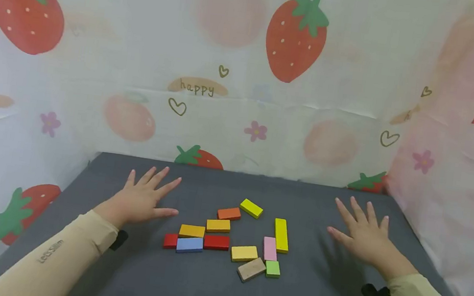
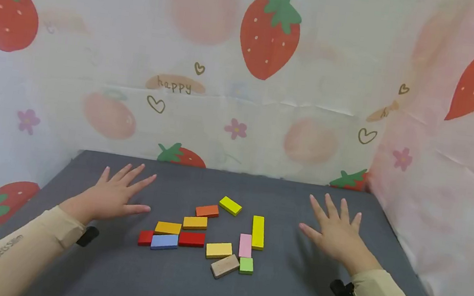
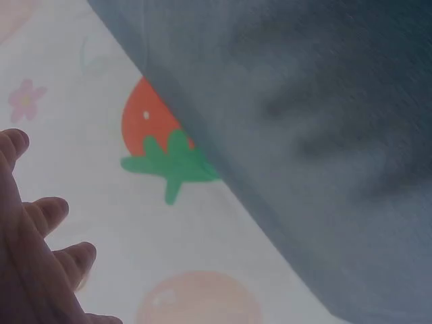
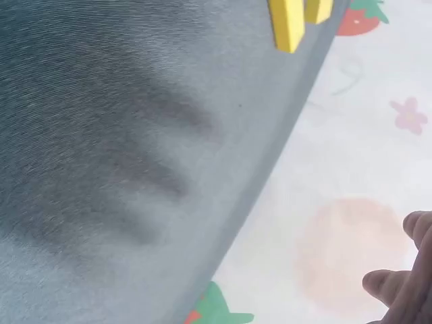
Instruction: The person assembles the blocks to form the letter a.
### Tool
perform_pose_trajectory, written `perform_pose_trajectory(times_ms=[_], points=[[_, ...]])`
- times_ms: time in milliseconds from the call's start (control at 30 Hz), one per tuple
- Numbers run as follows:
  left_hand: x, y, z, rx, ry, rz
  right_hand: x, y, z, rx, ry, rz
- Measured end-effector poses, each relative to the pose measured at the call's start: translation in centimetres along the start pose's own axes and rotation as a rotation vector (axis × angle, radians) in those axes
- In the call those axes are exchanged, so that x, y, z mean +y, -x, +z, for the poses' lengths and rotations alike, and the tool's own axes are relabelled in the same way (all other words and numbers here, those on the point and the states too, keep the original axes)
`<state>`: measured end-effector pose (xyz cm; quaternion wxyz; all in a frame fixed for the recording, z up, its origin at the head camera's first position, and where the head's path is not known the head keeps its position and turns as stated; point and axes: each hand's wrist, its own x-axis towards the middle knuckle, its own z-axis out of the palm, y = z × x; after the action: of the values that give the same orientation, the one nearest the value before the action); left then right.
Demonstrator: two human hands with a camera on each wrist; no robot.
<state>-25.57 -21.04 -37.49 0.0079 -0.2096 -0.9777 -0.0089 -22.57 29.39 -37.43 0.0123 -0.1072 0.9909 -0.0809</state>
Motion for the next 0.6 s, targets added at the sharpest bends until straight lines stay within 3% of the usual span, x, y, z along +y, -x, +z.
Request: perform_pose_trajectory(times_ms=[233,600], points=[[2.3,-1.7,0.2,0.012,0.036,0.035,-0.9,-1.8,0.0,0.015,-0.059,0.005],[8.2,-5.6,1.7,-0.002,0.155,0.174,-1.8,-4.6,2.1,0.021,-0.202,0.040]])
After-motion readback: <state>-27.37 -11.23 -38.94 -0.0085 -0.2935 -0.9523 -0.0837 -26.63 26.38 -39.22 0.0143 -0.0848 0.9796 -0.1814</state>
